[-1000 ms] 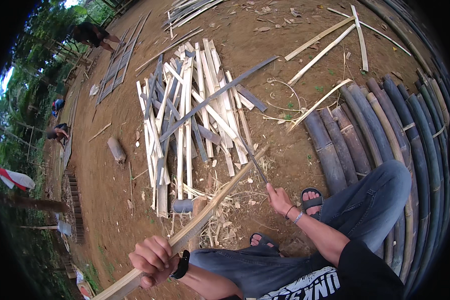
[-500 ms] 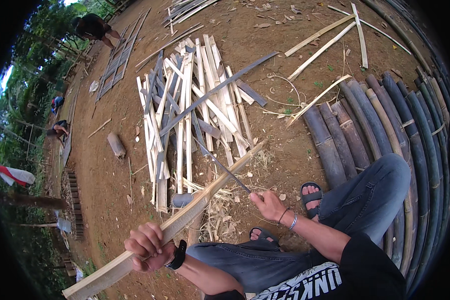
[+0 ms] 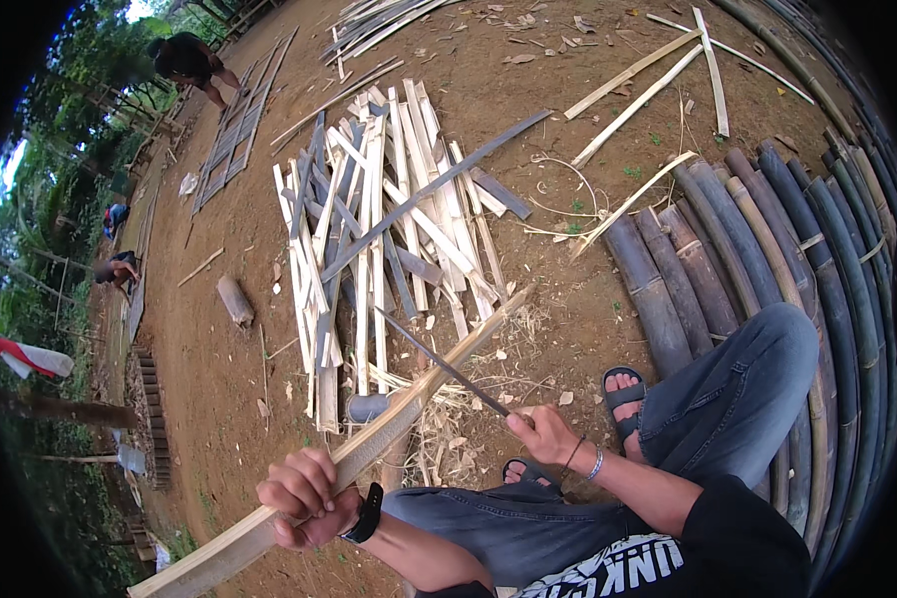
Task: The person uses a knife to shave and smooth long strips of bamboo, repeatedly drawing the blade along the length of the material to remove thin layers.
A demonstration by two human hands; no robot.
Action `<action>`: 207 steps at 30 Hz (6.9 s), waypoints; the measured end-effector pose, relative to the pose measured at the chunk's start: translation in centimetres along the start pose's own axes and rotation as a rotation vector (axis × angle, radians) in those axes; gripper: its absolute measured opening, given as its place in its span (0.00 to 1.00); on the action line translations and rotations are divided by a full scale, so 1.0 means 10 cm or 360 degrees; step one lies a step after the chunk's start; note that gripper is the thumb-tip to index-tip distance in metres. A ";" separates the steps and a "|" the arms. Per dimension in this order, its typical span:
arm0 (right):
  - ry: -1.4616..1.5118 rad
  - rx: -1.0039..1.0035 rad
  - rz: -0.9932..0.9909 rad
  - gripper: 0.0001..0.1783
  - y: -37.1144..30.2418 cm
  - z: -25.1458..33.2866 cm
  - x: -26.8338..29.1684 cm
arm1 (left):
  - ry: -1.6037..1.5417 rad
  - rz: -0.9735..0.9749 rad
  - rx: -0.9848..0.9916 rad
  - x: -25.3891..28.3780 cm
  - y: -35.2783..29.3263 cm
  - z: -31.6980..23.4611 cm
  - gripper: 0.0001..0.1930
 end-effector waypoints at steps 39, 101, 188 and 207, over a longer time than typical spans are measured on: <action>-0.0270 -0.0178 -0.0155 0.43 0.87 -0.93 0.40 | -0.0004 -0.0056 0.0083 0.22 -0.01 0.06 0.19; 0.0195 -0.0042 0.0143 0.41 0.01 0.02 -0.05 | -0.0083 0.0208 0.0050 -0.14 0.14 0.09 0.22; -0.0226 -0.0676 -0.0301 0.48 1.22 -1.47 0.63 | -0.0019 -0.0260 0.0154 0.56 0.20 0.23 0.17; 0.0019 -0.0804 -0.0472 0.47 1.33 -1.77 0.70 | -0.0013 -0.0392 0.0181 0.66 0.25 0.27 0.18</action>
Point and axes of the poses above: each hand's wrist, its own y-axis towards the middle knuckle, its own x-axis out of the back of the hand, z = x × y, the point moved 6 cm from there along y, towards the middle knuckle, and after that the axes turned 9 degrees about y, right-handed, at the moved point
